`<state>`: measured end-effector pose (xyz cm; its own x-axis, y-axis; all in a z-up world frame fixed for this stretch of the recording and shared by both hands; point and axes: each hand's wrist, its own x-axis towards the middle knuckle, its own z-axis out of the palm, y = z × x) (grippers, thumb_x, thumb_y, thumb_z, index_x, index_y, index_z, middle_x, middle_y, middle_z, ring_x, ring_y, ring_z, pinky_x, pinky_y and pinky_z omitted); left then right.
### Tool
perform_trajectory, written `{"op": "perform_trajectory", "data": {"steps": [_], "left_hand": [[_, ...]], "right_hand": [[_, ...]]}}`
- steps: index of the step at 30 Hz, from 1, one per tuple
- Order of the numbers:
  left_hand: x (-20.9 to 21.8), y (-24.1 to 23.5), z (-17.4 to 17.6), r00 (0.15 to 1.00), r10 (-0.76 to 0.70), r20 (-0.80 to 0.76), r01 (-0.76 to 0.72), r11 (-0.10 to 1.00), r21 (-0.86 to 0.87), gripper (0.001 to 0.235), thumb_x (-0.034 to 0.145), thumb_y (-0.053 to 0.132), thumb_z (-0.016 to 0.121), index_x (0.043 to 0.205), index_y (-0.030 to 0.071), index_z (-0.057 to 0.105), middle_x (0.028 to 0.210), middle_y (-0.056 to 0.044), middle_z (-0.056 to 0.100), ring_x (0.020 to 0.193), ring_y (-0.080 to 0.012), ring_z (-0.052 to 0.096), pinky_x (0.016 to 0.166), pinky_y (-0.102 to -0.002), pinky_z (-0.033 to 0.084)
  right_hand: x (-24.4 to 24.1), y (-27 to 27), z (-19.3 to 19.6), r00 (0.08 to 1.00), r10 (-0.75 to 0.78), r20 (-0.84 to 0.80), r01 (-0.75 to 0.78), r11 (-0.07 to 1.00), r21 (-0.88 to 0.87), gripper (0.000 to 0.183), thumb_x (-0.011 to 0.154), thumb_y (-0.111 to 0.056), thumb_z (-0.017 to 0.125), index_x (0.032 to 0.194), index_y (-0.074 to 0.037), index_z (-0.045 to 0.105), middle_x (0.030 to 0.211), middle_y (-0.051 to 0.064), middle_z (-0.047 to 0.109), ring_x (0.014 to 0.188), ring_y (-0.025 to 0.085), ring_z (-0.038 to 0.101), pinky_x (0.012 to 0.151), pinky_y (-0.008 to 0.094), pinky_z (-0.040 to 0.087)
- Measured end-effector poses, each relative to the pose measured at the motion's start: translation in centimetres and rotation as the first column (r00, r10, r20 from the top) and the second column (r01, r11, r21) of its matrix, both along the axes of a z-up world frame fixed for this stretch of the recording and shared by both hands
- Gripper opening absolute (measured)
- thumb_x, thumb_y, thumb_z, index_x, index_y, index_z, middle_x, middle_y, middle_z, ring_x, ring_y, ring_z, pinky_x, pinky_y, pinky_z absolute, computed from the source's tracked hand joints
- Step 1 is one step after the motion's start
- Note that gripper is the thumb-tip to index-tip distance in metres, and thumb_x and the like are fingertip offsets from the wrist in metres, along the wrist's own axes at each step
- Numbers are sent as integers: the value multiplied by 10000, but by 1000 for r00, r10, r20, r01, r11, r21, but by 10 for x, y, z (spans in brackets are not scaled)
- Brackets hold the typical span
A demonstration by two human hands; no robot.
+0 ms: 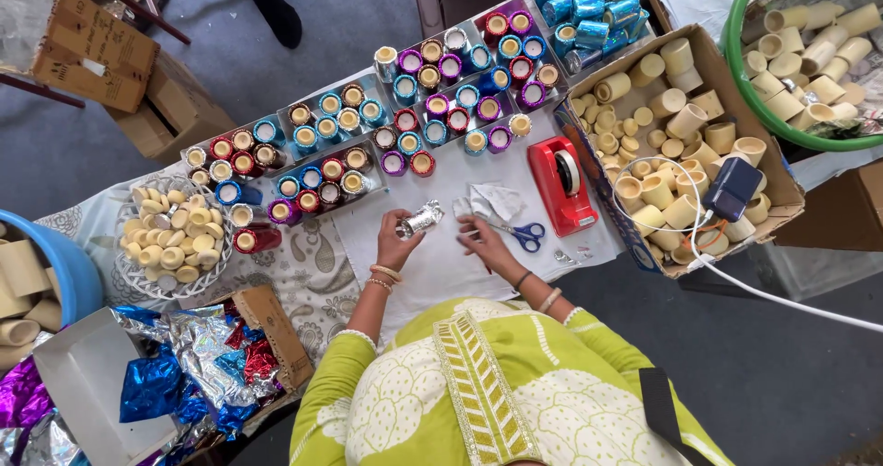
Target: The person wraps small cylindrical candles in shiny metallic foil. They pick up a candle, wrap it in foil, and place the wrapped candle into a tray. The person repeats this process for multiple candles.
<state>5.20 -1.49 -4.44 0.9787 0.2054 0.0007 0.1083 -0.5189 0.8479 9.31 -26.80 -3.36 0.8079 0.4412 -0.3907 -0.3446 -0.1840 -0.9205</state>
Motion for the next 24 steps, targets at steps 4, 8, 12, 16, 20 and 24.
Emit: {"op": "perform_trajectory", "data": {"steps": [4,8,12,16,20,24], "left_hand": [[-5,-7,-29,994,41,-103,-91,833,-545,531,770,-4,817,1199,77,515,1162,-58,593,1069,-173,627,906,-329,580],[-9,-11,-33,999,-17,-48,-20,731,-682,570,767,-36,811,1207,93,471,1168,-59,566,1094,-159,630,973,-323,563],[-7,-10,-6,999,-29,25,37,890,-455,575,777,-42,811,1249,53,497,1230,-74,575,1189,-177,601,1028,-341,557],[-5,-7,-2,997,-70,15,71,917,-392,576,761,-61,778,1278,46,546,1264,-78,570,1221,-197,615,1040,-361,572],[-4,-6,0,998,-32,-52,14,947,-321,544,785,-53,772,1281,53,577,1254,-88,612,1173,-218,655,962,-350,603],[-1,-6,15,997,-75,-7,71,967,-245,531,783,-84,696,1279,38,552,1239,-117,616,1140,-233,692,946,-324,631]], "right_hand": [[4,31,-4,973,81,-218,-39,981,189,569,952,-224,699,1451,-132,441,1265,76,597,1032,151,669,847,315,611],[14,52,-9,923,90,-374,68,919,388,636,914,-200,754,1453,-86,436,1247,105,633,1080,193,671,903,348,593],[25,62,-3,955,81,284,-125,982,142,668,797,-81,860,1380,-76,535,1257,73,652,1163,209,634,967,358,542],[32,66,22,881,135,454,-126,991,-51,658,761,-66,876,1339,-109,564,1241,48,645,1130,222,665,940,348,564],[36,63,26,788,264,557,-170,962,-214,685,720,4,839,1346,-115,587,1253,78,633,1111,268,622,918,365,562],[37,57,4,868,223,444,-209,975,-81,616,785,53,670,1368,-89,532,1333,82,588,1116,233,649,895,330,578]]}}
